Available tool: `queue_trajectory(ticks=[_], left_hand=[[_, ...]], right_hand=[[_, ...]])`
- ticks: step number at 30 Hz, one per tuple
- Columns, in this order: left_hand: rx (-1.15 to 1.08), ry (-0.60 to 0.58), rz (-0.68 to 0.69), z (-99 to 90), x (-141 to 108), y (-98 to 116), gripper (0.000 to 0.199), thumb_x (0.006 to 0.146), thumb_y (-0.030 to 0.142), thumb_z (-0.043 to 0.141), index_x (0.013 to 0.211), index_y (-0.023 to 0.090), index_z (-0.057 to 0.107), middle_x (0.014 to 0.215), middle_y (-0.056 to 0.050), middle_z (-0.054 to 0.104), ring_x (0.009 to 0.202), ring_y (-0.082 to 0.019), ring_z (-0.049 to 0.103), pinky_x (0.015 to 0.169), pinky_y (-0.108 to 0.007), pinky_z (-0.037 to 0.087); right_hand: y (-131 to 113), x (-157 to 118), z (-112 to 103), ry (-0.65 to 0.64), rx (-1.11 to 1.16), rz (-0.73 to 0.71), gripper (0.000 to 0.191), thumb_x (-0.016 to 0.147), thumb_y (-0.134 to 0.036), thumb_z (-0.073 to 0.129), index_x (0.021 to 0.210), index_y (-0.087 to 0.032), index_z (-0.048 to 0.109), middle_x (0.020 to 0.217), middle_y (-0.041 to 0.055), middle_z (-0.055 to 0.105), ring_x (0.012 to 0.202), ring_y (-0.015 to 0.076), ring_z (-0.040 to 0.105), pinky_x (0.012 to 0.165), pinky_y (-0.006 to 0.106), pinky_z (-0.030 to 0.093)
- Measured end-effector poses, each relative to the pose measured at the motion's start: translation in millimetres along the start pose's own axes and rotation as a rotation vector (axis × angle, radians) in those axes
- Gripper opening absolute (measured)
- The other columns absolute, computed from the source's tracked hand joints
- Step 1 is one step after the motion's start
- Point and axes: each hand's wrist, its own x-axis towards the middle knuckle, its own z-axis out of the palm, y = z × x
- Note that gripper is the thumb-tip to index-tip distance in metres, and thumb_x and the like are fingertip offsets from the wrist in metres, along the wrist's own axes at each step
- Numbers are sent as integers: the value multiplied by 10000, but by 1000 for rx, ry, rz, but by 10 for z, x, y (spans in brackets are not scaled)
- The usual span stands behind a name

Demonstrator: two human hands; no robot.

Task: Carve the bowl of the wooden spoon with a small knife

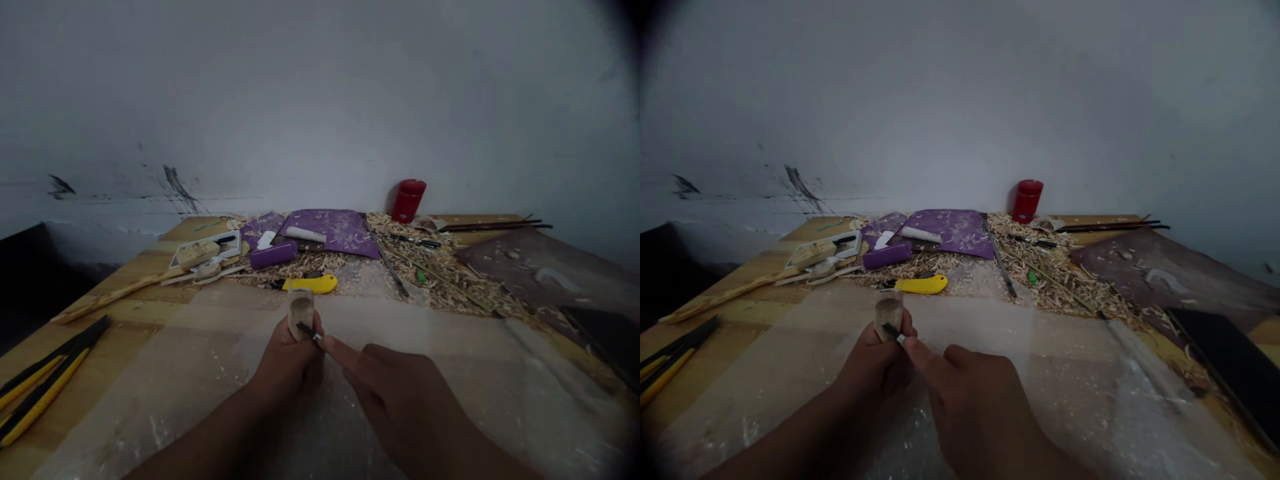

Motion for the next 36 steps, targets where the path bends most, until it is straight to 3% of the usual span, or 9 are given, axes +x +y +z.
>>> queue_trajectory(ticks=[3, 10, 16, 18, 20, 23, 26, 29, 36], left_hand=[[-4, -16, -23, 4, -18, -16, 197, 569, 171, 573, 667, 210, 406, 309, 113, 394, 220, -48, 256, 246, -156, 216], [2, 159, 35, 122, -91, -95, 186, 570, 175, 583, 646, 197, 414, 422, 98, 445, 328, -46, 364, 332, -158, 283], [114, 222, 69, 113, -104, -78, 191, 622, 178, 584, 673, 206, 402, 430, 103, 426, 336, -52, 365, 339, -165, 273], [124, 218, 72, 103, -104, -75, 202, 613, 171, 592, 669, 203, 401, 442, 99, 439, 341, -50, 370, 341, -165, 277], [98, 198, 77, 98, -103, -83, 197, 613, 178, 593, 671, 200, 406, 450, 94, 447, 345, -51, 367, 341, -167, 281], [26, 170, 70, 105, -102, -98, 198, 619, 193, 600, 675, 199, 410, 441, 98, 440, 350, -48, 352, 345, -164, 277], [2, 171, 69, 134, -116, -97, 234, 603, 196, 638, 664, 194, 413, 448, 99, 451, 378, -44, 379, 382, -159, 310], [23, 160, 54, 176, -150, -78, 246, 631, 261, 651, 655, 192, 416, 440, 97, 435, 383, -42, 385, 389, -154, 312], [-150, 84, -56, 183, -143, -15, 301, 564, 239, 663, 670, 219, 382, 385, 100, 417, 319, -62, 357, 335, -168, 306]], right_hand=[[20, -25, -25, -37, -94, -57, 455, 840, -165, 384, 1288, -243, 401, 661, 15, 618, 527, 153, 557, 495, 262, 378], [-53, -13, -23, -28, 114, -11, 443, 819, -151, 394, 1257, -189, 449, 763, 51, 680, 620, 186, 620, 573, 310, 454], [-108, 52, -29, 5, 523, 173, 346, 832, -153, 435, 1139, -255, 557, 1040, 2, 652, 940, 150, 598, 815, 284, 458], [-104, 42, -1, 17, 432, 124, 365, 830, -148, 424, 1166, -227, 541, 972, 29, 673, 872, 165, 621, 762, 298, 482], [-92, 17, 40, 58, 172, -6, 410, 823, -136, 374, 1210, -150, 510, 768, 79, 683, 654, 202, 637, 601, 343, 506], [-85, -7, 73, 83, -78, -123, 449, 805, -122, 322, 1212, -61, 499, 551, 83, 618, 434, 208, 563, 422, 340, 457], [-111, 7, 44, 64, 182, -18, 419, 825, -138, 369, 1227, -145, 487, 775, 78, 682, 640, 191, 636, 582, 319, 508], [-158, 37, 8, 66, 458, 100, 410, 832, -143, 421, 1224, -247, 479, 1036, 24, 650, 917, 160, 611, 790, 293, 479], [-150, 54, -4, 75, 648, 202, 396, 819, -135, 457, 1186, -270, 516, 1126, 7, 610, 1035, 181, 555, 880, 351, 439]])
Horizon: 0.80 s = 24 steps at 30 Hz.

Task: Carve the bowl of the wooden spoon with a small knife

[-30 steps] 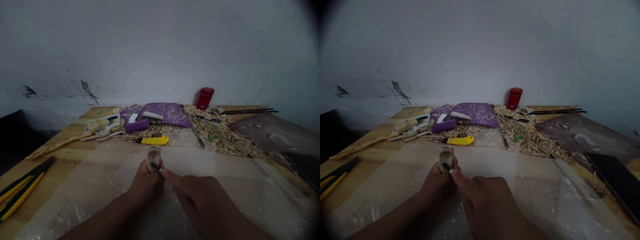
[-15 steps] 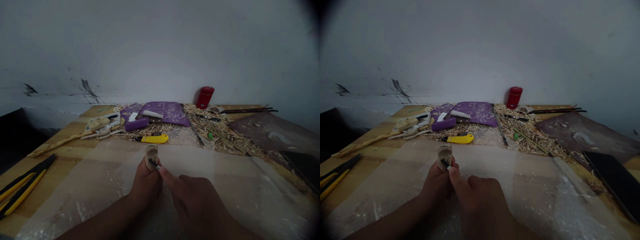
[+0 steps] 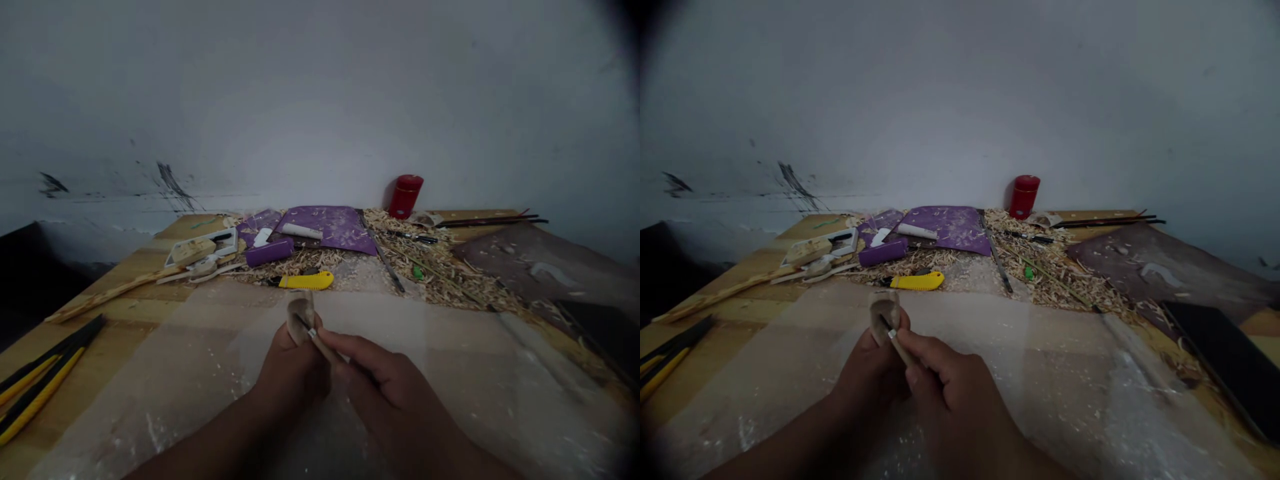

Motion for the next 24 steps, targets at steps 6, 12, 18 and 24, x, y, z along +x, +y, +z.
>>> queue_trajectory(ticks=[6, 12, 18, 24], left_hand=[[17, -111, -7, -96, 59, 41, 239, 543, 151, 566, 665, 226, 374, 296, 115, 339, 229, -54, 227, 228, -156, 242], [21, -153, -68, -86, 53, 51, 236, 504, 101, 519, 649, 217, 374, 362, 98, 421, 217, -43, 239, 225, -160, 240], [-15, -33, -30, -33, 17, -34, 253, 522, 164, 581, 649, 217, 369, 375, 104, 402, 259, -41, 288, 280, -150, 239], [-40, 31, 28, -41, 5, -59, 280, 530, 175, 626, 651, 206, 375, 409, 95, 426, 313, -51, 377, 343, -159, 283]], right_hand=[[-15, -42, -105, -68, -102, -41, 433, 835, -135, 441, 1226, -319, 468, 1140, -42, 600, 1032, 132, 552, 882, 276, 430], [9, -39, -136, -123, -314, -88, 434, 833, -153, 435, 1244, -291, 458, 954, -7, 674, 828, 163, 634, 822, 329, 464], [-11, -33, -105, -110, -283, -115, 403, 839, -138, 415, 1218, -257, 485, 972, 1, 669, 814, 141, 632, 744, 264, 478], [13, -31, -15, -75, -212, -100, 406, 832, -129, 416, 1214, -248, 488, 1038, -4, 646, 915, 126, 602, 803, 234, 449]])
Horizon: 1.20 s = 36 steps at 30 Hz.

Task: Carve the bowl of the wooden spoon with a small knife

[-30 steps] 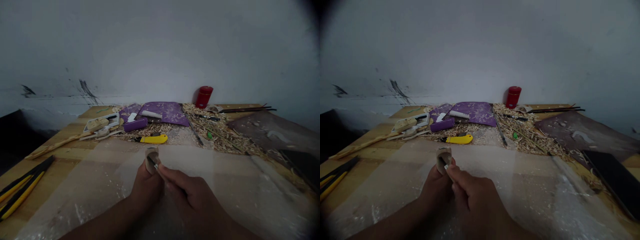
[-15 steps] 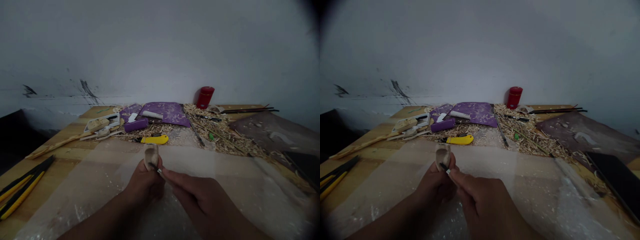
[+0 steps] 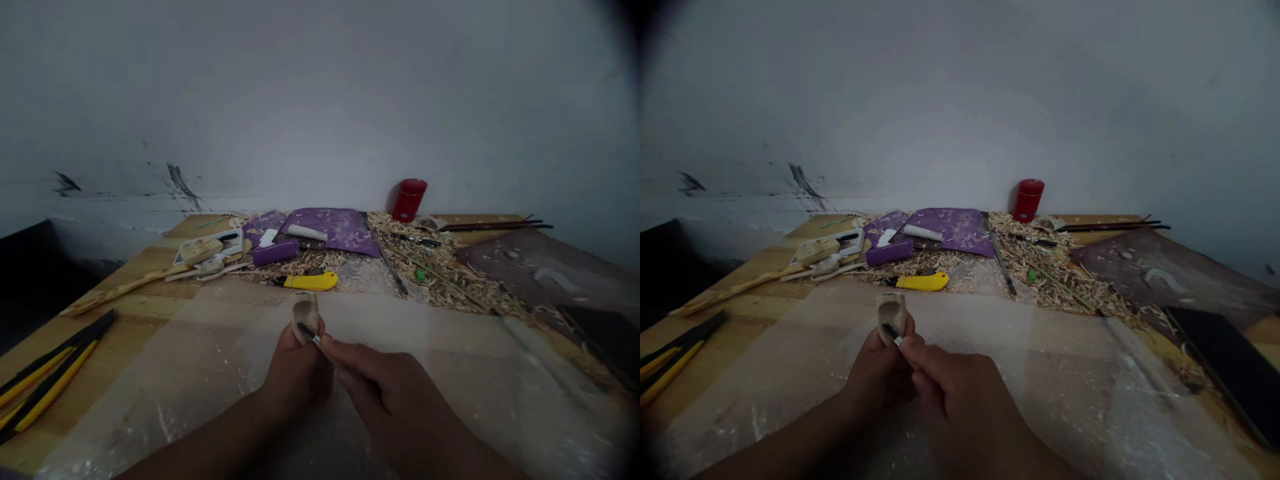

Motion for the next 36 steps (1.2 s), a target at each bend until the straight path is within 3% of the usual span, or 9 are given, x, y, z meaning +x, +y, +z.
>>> queue_trajectory(ticks=[7, 12, 14, 17, 20, 25, 28, 32, 36], left_hand=[[44, -49, 14, -30, 28, -11, 238, 599, 227, 595, 673, 218, 369, 386, 108, 407, 259, -39, 268, 287, -157, 206], [32, -9, 28, -36, 18, 7, 283, 539, 133, 583, 694, 216, 361, 398, 115, 420, 274, -38, 304, 317, -162, 252], [20, -58, 43, -53, 9, 23, 323, 485, 70, 551, 710, 214, 370, 423, 110, 446, 277, -39, 310, 318, -169, 260], [-10, -157, 58, -81, 8, 34, 356, 440, 47, 522, 727, 210, 390, 470, 90, 484, 289, -40, 318, 307, -171, 251], [-48, -166, 51, -91, 18, 18, 354, 428, 54, 530, 710, 209, 385, 452, 90, 466, 301, -41, 333, 312, -159, 251], [-88, -137, 38, -82, 22, -21, 390, 443, 73, 548, 783, 210, 415, 439, 81, 483, 326, -58, 391, 332, -156, 307], [-112, -247, 57, -97, 37, -35, 341, 469, 140, 543, 787, 203, 436, 376, 77, 451, 263, -54, 315, 270, -152, 270], [-129, -380, 70, -126, 55, -12, 281, 506, 185, 575, 758, 195, 450, 350, 82, 421, 241, -37, 262, 242, -147, 270], [-109, -415, 33, -125, 52, 24, 286, 561, 282, 638, 744, 201, 434, 356, 100, 380, 255, -25, 236, 244, -136, 271]], right_hand=[[76, -37, 93, 14, -426, -161, 460, 807, -136, 334, 1247, -100, 461, 644, 81, 656, 513, 200, 600, 486, 319, 473], [25, 32, 89, 36, -57, -44, 402, 819, -133, 402, 1196, -227, 505, 971, 36, 671, 854, 163, 630, 728, 273, 495], [12, 41, 102, 53, 22, -26, 396, 820, -130, 411, 1187, -241, 509, 1056, 25, 643, 946, 151, 600, 789, 262, 475], [37, 5, 151, 64, -96, -78, 419, 816, -135, 394, 1222, -189, 479, 965, 70, 670, 841, 181, 636, 713, 298, 504], [56, -31, 187, 80, -242, -143, 442, 815, -142, 368, 1250, -129, 447, 833, 99, 688, 688, 208, 651, 605, 334, 516], [-9, 31, 137, 86, 10, -9, 411, 828, -145, 404, 1225, -226, 474, 1075, 44, 637, 889, 159, 624, 756, 276, 495], [-15, 61, 85, 65, 129, 71, 373, 830, -166, 431, 1185, -237, 518, 1062, 20, 644, 950, 153, 600, 778, 249, 488], [10, 24, 25, 50, 84, 35, 405, 815, -152, 441, 1198, -265, 511, 1006, -1, 664, 887, 156, 621, 758, 261, 493], [-8, -10, -46, 3, -33, -2, 419, 810, -147, 427, 1206, -260, 503, 865, 0, 687, 709, 152, 639, 690, 270, 498]])
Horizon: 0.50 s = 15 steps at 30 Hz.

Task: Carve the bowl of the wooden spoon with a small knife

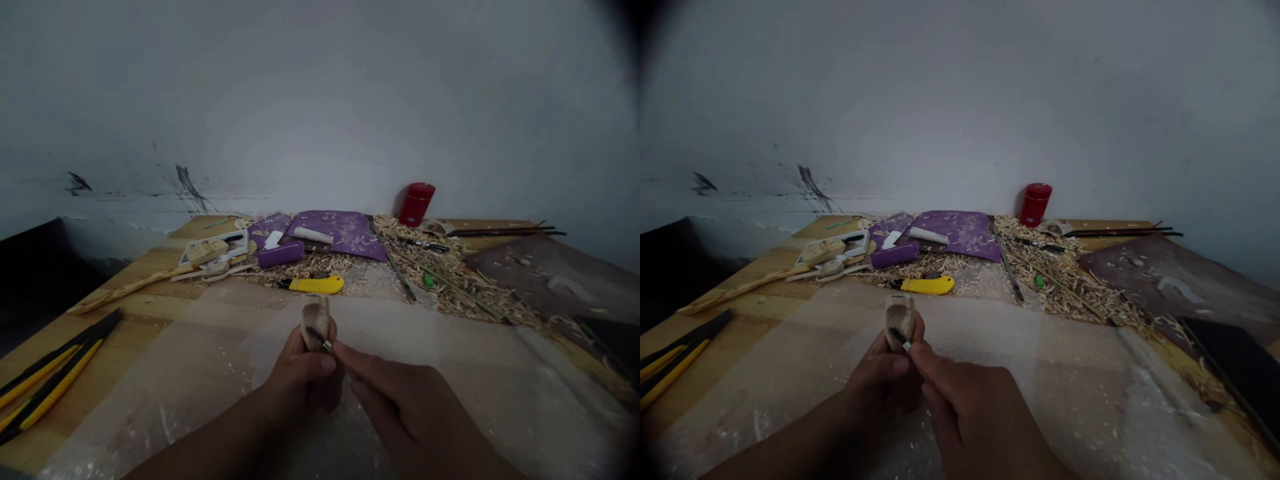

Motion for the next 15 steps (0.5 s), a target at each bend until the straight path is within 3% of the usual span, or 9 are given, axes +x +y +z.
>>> queue_trajectory(ticks=[4, 8, 15], left_hand=[[69, 26, -33, 10, 5, -47, 392, 589, 475, 653, 688, 212, 380, 363, 104, 369, 252, -37, 254, 233, -144, 259], [85, 79, 11, 38, -6, -97, 402, 591, 440, 678, 654, 210, 355, 392, 95, 402, 277, -42, 306, 271, -137, 252], [159, 252, 73, 100, -25, -71, 369, 637, 451, 637, 650, 203, 364, 401, 94, 382, 318, -42, 309, 337, -162, 261]], right_hand=[[-14, -9, -43, -77, -113, -19, 390, 819, -149, 417, 1183, -251, 515, 824, 6, 686, 667, 149, 632, 612, 246, 472], [5, -29, 6, -104, -225, -54, 342, 827, -149, 396, 1132, -217, 534, 741, 9, 673, 597, 145, 612, 530, 237, 422], [-20, -21, 144, -59, -212, -86, 291, 848, -165, 328, 1029, -171, 556, 689, 29, 656, 570, 143, 599, 507, 231, 400]])
